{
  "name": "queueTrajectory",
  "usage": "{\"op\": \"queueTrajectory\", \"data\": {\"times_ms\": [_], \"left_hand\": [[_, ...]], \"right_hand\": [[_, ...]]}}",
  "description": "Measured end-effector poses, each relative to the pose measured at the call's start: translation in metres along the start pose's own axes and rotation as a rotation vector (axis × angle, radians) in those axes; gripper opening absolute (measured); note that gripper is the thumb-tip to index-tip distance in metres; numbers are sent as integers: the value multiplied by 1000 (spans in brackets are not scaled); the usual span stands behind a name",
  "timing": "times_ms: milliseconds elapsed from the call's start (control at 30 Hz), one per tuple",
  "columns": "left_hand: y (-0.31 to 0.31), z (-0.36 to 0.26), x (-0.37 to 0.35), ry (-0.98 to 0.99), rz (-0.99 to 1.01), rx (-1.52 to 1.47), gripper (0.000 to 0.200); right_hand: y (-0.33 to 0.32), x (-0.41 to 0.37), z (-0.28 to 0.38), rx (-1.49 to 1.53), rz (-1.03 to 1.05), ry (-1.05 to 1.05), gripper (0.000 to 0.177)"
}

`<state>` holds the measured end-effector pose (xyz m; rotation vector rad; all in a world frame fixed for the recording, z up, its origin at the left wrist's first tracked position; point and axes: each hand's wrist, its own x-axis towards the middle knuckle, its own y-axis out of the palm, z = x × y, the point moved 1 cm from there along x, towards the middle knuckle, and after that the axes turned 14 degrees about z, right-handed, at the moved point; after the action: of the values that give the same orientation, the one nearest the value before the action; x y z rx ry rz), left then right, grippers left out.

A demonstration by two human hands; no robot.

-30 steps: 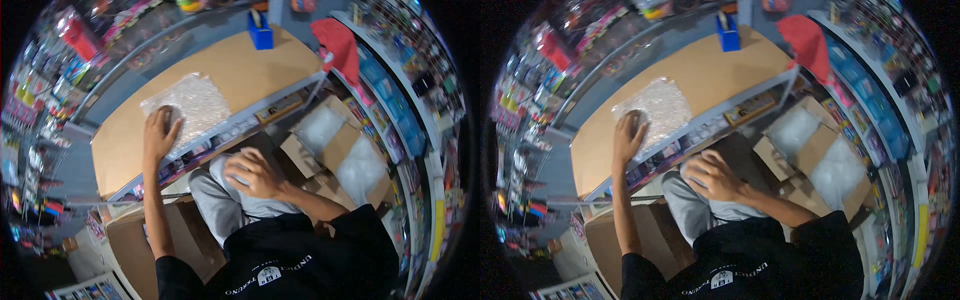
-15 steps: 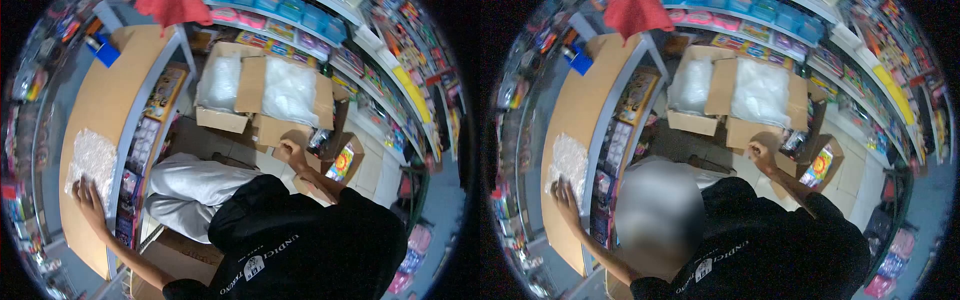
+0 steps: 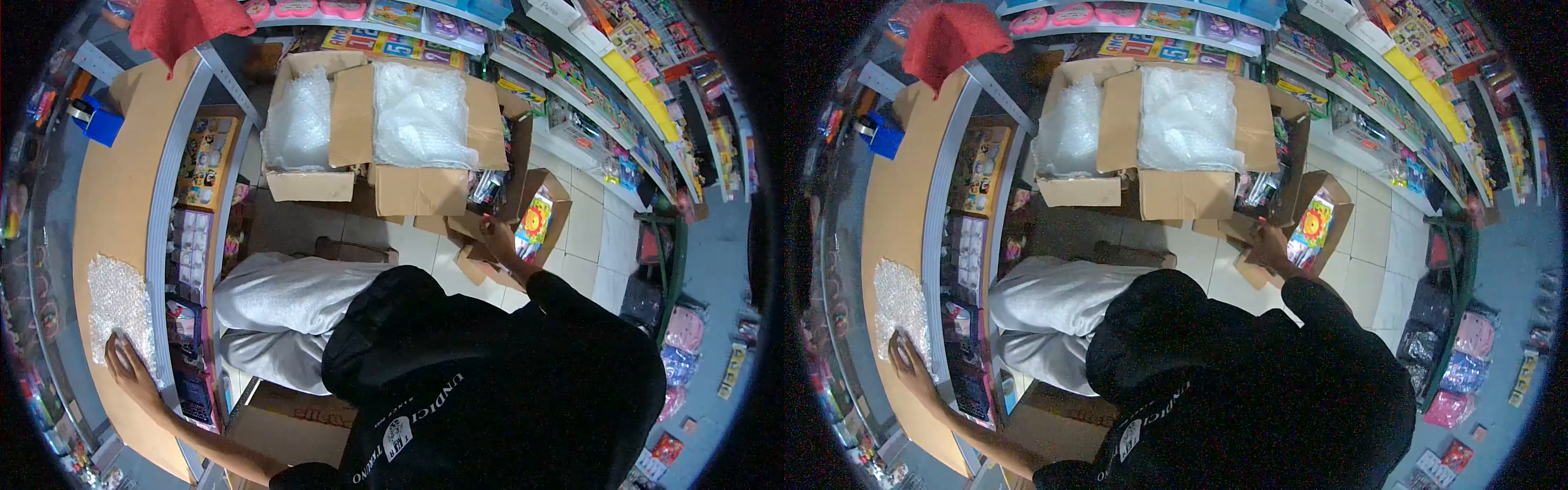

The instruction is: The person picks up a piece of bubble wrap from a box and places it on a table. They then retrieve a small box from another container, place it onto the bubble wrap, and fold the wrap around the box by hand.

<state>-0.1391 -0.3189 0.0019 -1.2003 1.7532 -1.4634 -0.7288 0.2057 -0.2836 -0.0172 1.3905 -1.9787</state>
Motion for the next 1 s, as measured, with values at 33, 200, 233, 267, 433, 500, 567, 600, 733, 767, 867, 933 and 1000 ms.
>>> {"op": "queueTrajectory", "data": {"times_ms": [33, 200, 233, 267, 433, 500, 567, 600, 733, 767, 867, 933, 1000], "left_hand": [[0, 2, 0, -5, 3, -2, 37], [2, 2, -2, -39, -1, -41, 39], [2, 2, -2, -38, -4, -32, 40], [3, 4, -2, -35, -6, -25, 41], [4, 9, 0, -26, 10, -37, 43], [5, 14, 1, -8, 14, -29, 43], [6, 16, -1, -7, 19, -16, 43], [6, 16, -1, -13, 23, -5, 43], [4, 12, 0, -27, 38, 21, 43], [5, 14, 0, -27, 36, 4, 43], [6, 18, -1, -32, 30, -36, 43], [6, 18, -1, -33, 37, -50, 43], [7, 22, -1, -15, 33, -67, 43]], "right_hand": [[-2, 3, -2, -9, -34, -14, 24], [-7, 33, -13, -86, -11, 82, 27], [-6, 40, -16, -55, -37, 126, 27], [-3, 46, -18, -23, -63, 173, 27], [24, 84, -50, 68, 32, 207, 35], [36, 95, -49, 310, -1, 223, 42], [30, 98, -23, 436, 48, 305, 53], [58, 117, -42, 416, 1, 259, 53], [88, 146, -54, 346, 42, 368, 54], [96, 150, -60, 340, 30, 369, 53], [100, 153, -60, 285, -18, 357, 53], [92, 145, -44, 271, -98, 298, 56], [73, 127, -14, 291, -221, 193, 59]]}}
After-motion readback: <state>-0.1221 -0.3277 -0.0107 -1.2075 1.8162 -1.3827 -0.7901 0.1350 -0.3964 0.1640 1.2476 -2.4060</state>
